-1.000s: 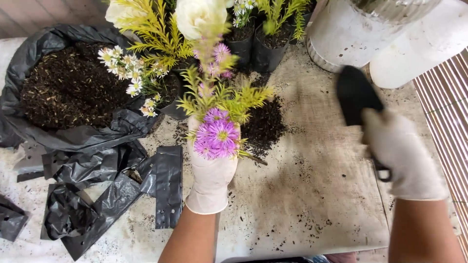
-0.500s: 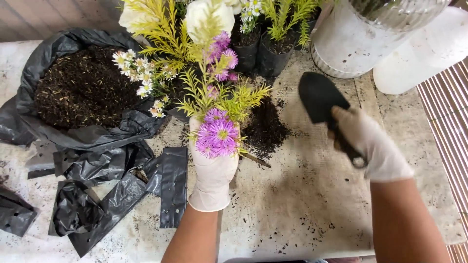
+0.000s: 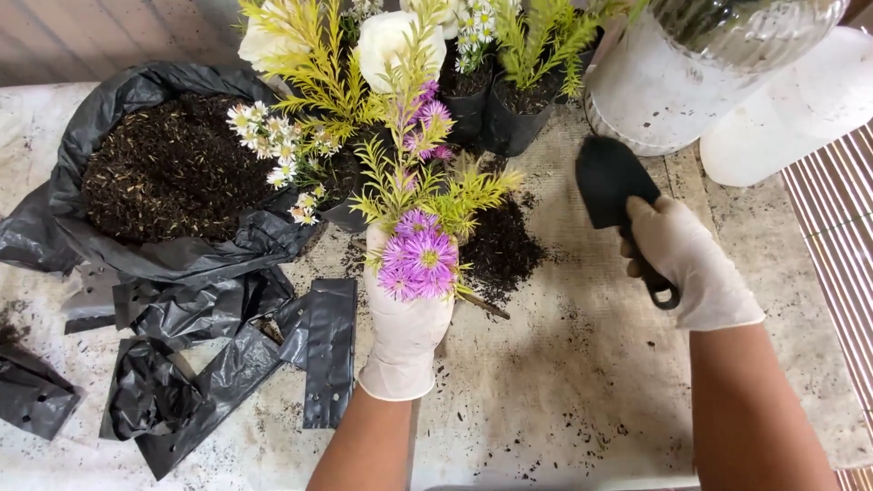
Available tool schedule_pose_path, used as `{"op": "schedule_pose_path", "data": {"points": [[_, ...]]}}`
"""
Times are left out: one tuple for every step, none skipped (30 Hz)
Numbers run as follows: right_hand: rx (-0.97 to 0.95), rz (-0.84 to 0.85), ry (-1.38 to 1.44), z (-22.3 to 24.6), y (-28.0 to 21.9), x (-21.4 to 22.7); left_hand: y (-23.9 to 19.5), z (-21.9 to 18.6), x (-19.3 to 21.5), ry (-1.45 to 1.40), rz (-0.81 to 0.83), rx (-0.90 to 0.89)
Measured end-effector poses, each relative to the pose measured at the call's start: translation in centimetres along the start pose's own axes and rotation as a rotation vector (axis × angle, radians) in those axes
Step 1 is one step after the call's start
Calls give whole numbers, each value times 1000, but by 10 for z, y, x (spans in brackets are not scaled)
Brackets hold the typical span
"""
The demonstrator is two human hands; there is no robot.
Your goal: The person fills a small black plastic pot with soil using a hand trowel. They then insert a purple flower into the soil and pack the soil around the stem. Finally, they arrange the newly potted flower with other potted plants on the table.
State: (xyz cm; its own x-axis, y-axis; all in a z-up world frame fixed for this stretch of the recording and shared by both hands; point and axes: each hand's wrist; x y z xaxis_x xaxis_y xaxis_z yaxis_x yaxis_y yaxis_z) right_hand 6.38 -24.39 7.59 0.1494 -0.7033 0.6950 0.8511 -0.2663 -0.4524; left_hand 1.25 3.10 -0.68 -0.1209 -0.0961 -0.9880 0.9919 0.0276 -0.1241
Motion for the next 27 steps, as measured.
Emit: {"op": "schedule_pose_path", "data": {"points": [[-8,-16,-12,2,-4,0,0,3,-2,-21,17,22],[-20,-33,-24,2,-8,1,0,8,-4,-41,33,47],[-22,-37,-22,7,-16,-8,-6,11,-20,-42,34,52],[6,27,-61,11,-24,-18,-12,15,-34,16,102,45],[33,90,-99,15,-31,-27,-17,19,-48,74,171,38],[24,83,-96,18,-45,-20,-16,23,-44,71,170,50],[-2,60,-131,22,-59,-13,-15,26,-39,94,175,39],[-26,45,-168,28,-74,-10,-15,25,-34,121,176,20],[-32,45,-167,26,-81,8,-16,24,-29,121,172,25],[-123,22,-102,26,-89,27,-16,23,-24,160,180,-5],[-213,1,-37,25,-97,44,-16,21,-19,200,188,-34],[-218,-3,-37,3,-79,51,-16,21,-14,197,188,-28],[-272,-71,102,-19,-61,58,-16,21,-9,233,196,-58],[-320,-135,244,-40,-43,64,-17,20,-5,271,206,-93],[-318,-137,244,-38,-44,58,-15,21,-2,269,208,-92],[-307,-80,295,-37,-44,51,-15,21,2,309,213,-128],[-296,-24,347,-37,-45,45,-15,22,6,349,218,-163],[-296,-26,350,-48,-31,33,-15,23,9,350,220,-161],[-285,166,498,-60,-18,21,-16,23,13,390,231,-194],[-268,362,643,-69,-3,10,-15,23,15,430,244,-230],[-264,362,644,-54,-22,23,-12,22,16,431,247,-230],[-282,231,552,-38,-40,34,-9,20,19,472,258,-270],[-298,102,459,-21,-58,44,-7,16,21,513,268,-310],[-294,105,456,-19,-55,46,-7,16,17,513,268,-317],[-330,53,403,-17,-52,48,-8,16,13,362,196,-223],[-373,-1,353,-18,-50,50,-10,18,11,211,122,-122],[-377,-1,353,-4,-59,39,-15,17,18,211,119,-120]]}}
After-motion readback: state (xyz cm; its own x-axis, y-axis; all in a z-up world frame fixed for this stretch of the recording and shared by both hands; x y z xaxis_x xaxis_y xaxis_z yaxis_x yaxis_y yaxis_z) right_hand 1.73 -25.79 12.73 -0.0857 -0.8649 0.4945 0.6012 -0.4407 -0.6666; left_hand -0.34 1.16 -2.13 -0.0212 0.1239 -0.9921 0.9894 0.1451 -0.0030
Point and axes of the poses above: each hand's wrist, its own y-axis towards the middle knuckle, its own x-axis out of the back of the hand, z = x × y, and after that the axes turned 7 degrees about -y, right-handed
